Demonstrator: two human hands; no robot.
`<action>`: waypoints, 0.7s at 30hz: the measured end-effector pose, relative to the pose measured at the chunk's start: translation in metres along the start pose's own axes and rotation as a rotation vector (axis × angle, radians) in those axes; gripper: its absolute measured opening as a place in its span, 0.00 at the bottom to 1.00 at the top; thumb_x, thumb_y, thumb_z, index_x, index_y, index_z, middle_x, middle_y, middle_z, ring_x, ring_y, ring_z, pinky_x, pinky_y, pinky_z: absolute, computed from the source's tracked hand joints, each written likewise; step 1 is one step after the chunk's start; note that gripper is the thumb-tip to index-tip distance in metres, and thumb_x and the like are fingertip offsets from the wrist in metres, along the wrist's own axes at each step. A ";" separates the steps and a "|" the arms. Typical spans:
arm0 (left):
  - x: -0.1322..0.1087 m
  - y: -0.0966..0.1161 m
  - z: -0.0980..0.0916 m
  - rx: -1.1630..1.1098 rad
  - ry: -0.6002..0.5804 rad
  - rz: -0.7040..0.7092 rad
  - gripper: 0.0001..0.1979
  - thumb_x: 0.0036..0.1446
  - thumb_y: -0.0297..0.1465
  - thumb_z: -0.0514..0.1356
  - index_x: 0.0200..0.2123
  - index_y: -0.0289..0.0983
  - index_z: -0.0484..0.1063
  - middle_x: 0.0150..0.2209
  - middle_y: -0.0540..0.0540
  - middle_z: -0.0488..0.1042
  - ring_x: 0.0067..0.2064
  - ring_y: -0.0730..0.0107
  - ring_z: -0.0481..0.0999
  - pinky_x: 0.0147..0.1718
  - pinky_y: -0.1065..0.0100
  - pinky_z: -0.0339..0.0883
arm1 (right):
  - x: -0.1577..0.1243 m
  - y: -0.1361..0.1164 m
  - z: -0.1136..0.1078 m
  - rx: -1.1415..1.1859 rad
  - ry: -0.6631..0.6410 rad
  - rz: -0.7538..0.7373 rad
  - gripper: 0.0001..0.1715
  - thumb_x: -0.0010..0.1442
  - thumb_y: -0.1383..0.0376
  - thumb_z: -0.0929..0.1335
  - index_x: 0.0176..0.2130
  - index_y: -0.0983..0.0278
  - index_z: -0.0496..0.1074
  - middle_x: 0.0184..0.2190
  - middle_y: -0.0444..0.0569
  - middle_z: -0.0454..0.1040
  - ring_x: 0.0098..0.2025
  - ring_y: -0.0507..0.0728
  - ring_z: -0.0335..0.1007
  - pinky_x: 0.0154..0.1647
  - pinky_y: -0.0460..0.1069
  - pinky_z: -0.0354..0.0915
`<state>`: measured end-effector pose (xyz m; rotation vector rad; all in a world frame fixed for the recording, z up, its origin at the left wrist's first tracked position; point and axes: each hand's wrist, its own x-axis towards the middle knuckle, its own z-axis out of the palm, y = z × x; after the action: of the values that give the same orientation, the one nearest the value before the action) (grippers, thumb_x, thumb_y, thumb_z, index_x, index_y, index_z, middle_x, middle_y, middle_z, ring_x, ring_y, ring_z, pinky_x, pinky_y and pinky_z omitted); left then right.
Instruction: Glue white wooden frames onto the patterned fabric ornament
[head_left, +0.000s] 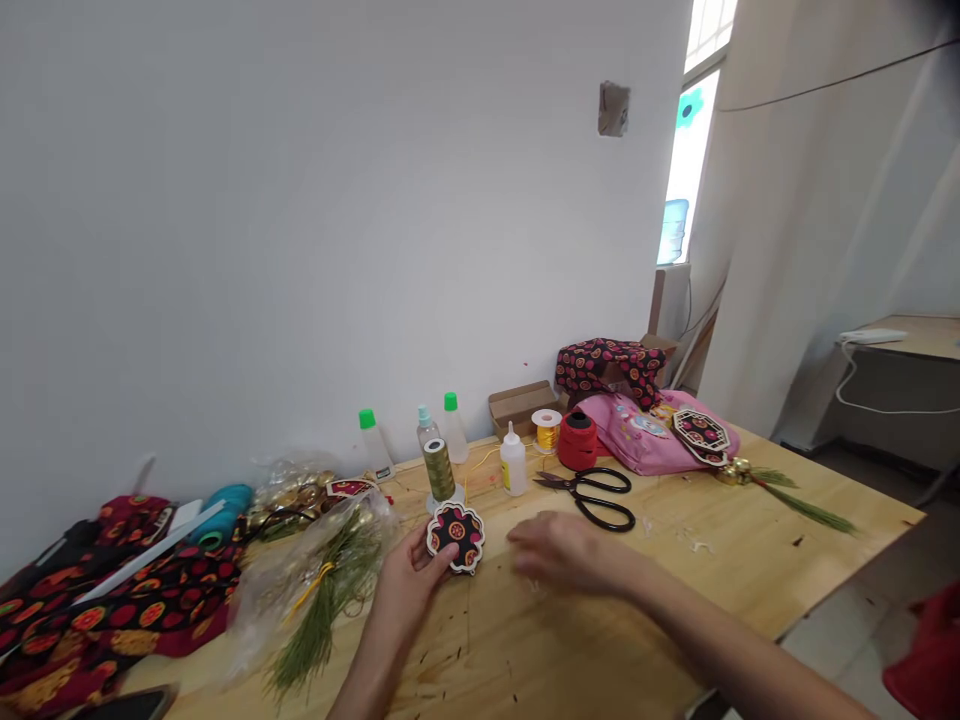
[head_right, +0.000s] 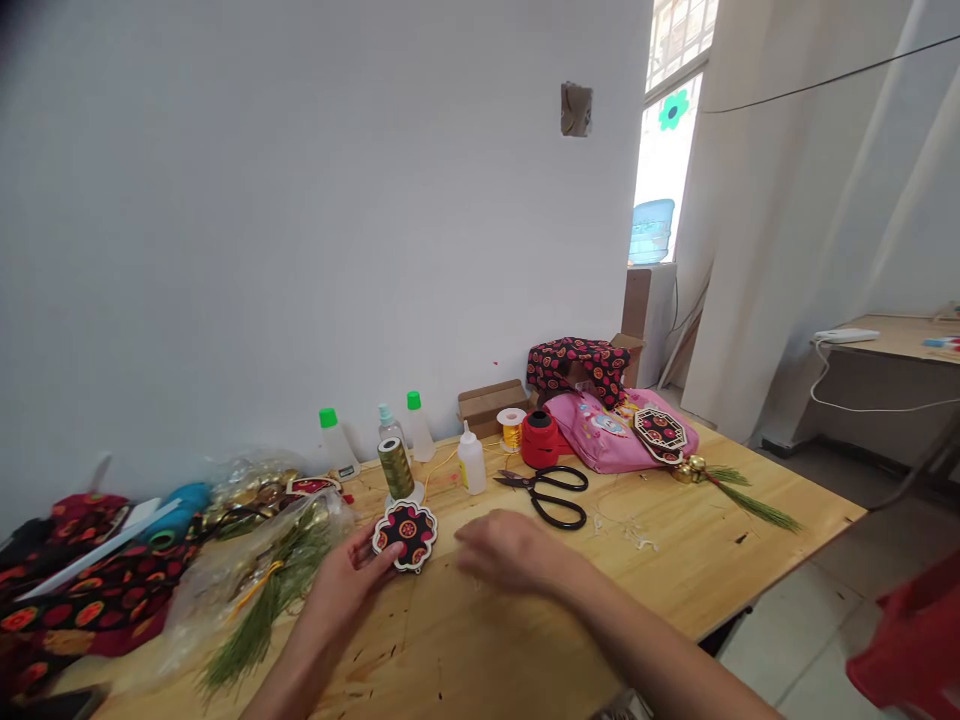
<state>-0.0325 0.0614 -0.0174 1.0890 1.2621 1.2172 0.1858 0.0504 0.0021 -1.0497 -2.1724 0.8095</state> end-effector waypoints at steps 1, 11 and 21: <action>0.000 0.000 -0.001 0.037 0.012 0.026 0.32 0.32 0.34 0.70 0.44 0.32 0.68 0.44 0.36 0.75 0.47 0.52 0.74 0.47 0.54 0.67 | -0.008 -0.007 0.008 -0.039 -0.033 -0.011 0.28 0.48 0.54 0.68 0.45 0.69 0.73 0.46 0.62 0.73 0.50 0.69 0.66 0.56 0.64 0.51; 0.012 -0.019 -0.011 0.262 0.040 0.160 0.33 0.40 0.42 0.64 0.48 0.29 0.67 0.53 0.33 0.67 0.55 0.54 0.65 0.55 0.56 0.55 | -0.109 0.033 -0.038 -0.544 -0.046 0.234 0.31 0.62 0.55 0.57 0.58 0.70 0.56 0.59 0.59 0.54 0.61 0.64 0.48 0.60 0.61 0.49; 0.009 -0.017 -0.019 0.555 0.169 0.251 0.28 0.49 0.45 0.56 0.52 0.40 0.65 0.55 0.45 0.66 0.58 0.56 0.61 0.57 0.55 0.51 | -0.128 0.043 -0.046 -0.470 0.056 0.079 0.20 0.61 0.63 0.59 0.51 0.59 0.68 0.52 0.53 0.67 0.54 0.61 0.62 0.56 0.60 0.56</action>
<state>-0.0516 0.0676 -0.0357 1.6081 1.6912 1.1904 0.3054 -0.0207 -0.0305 -1.3710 -2.3412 0.2959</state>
